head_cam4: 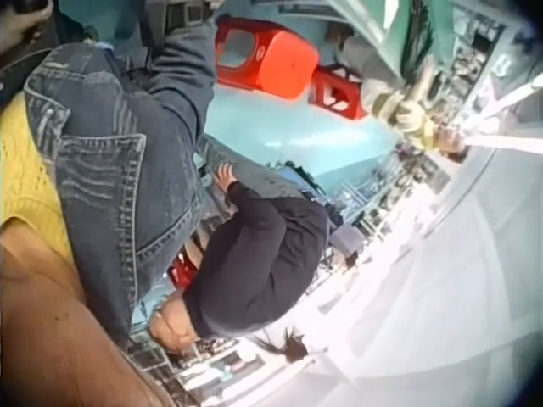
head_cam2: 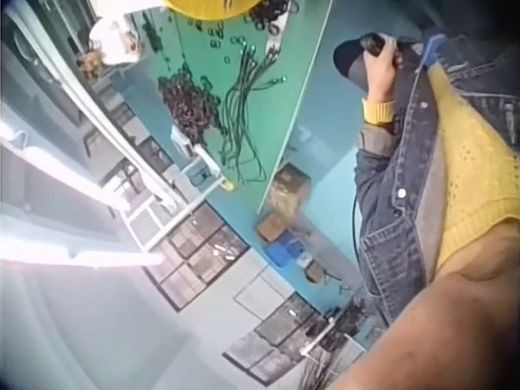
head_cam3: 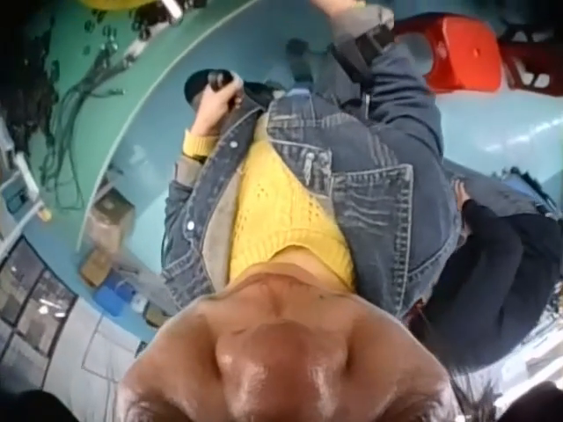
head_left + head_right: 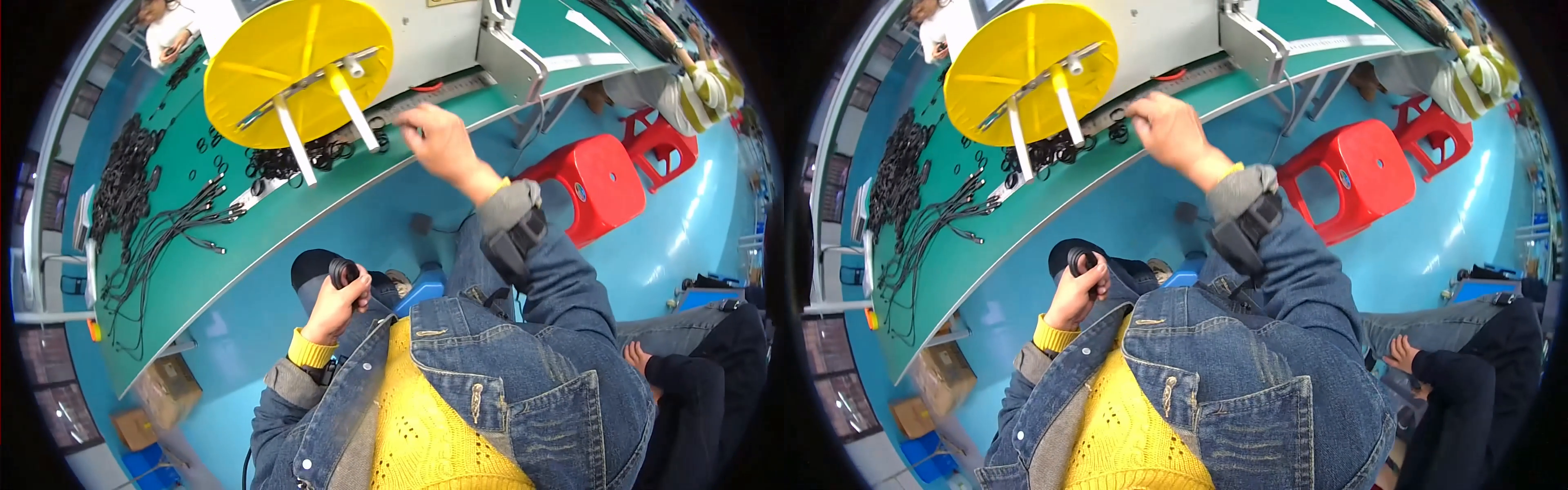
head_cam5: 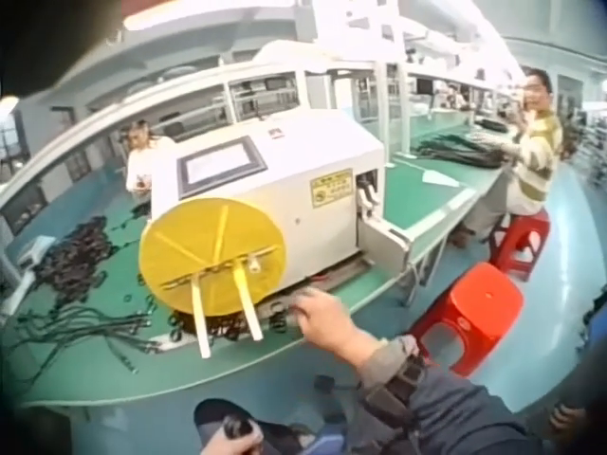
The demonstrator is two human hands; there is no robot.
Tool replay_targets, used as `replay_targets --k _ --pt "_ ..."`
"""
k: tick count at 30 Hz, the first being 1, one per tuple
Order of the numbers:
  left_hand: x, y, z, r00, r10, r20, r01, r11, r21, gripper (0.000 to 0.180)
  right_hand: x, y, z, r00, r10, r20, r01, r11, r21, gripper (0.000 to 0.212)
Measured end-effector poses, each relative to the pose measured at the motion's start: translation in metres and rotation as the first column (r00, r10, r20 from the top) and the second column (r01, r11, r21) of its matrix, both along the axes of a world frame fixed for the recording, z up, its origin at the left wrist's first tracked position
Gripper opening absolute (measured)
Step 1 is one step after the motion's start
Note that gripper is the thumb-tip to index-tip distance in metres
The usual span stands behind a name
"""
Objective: The person picks up a cable, winds it around the pegs of a machine, and removes the coiled cable. They then pick up a tie from the table, wrap it around the coiled cable, and place the secured cable back onto the table.
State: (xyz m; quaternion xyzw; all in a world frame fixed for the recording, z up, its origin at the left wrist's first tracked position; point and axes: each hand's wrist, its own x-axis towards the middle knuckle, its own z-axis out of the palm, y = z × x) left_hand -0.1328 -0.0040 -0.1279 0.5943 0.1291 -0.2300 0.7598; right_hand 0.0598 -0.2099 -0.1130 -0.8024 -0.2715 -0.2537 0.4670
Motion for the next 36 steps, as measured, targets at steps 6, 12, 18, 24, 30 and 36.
replay_targets --k 6,12,18,24,30,36 --pt "0.001 -0.007 0.013 0.999 -0.018 0.040 0.020 0.999 -0.041 0.012 0.056 0.005 -0.016 0.998 0.049 -0.049 -0.066 0.899 -0.433 0.014" --pt "0.009 0.000 0.011 0.990 0.043 0.132 -0.035 0.997 -0.064 0.011 0.041 0.013 -0.017 0.954 0.064 -0.292 -0.019 0.988 0.154 0.009" --pt "0.035 -0.022 0.013 0.939 0.148 0.311 -0.150 0.989 -0.019 0.013 -0.088 0.004 -0.001 0.304 0.710 -0.635 0.086 0.643 0.761 0.015" --pt "0.038 -0.031 -0.003 0.944 -0.017 0.329 -0.022 0.993 0.116 0.015 -0.132 0.013 -0.029 0.190 0.819 -0.541 0.034 0.545 0.838 0.010" --pt "0.034 -0.028 0.000 0.931 -0.048 0.361 -0.020 0.983 0.183 0.007 -0.135 0.016 -0.024 0.392 0.722 -0.570 -0.134 0.658 0.741 0.010" --pt "0.043 -0.045 0.026 0.931 -0.026 0.363 -0.140 0.896 0.422 0.008 -0.140 -0.013 -0.007 0.111 0.807 -0.579 -0.339 0.579 0.742 0.015"
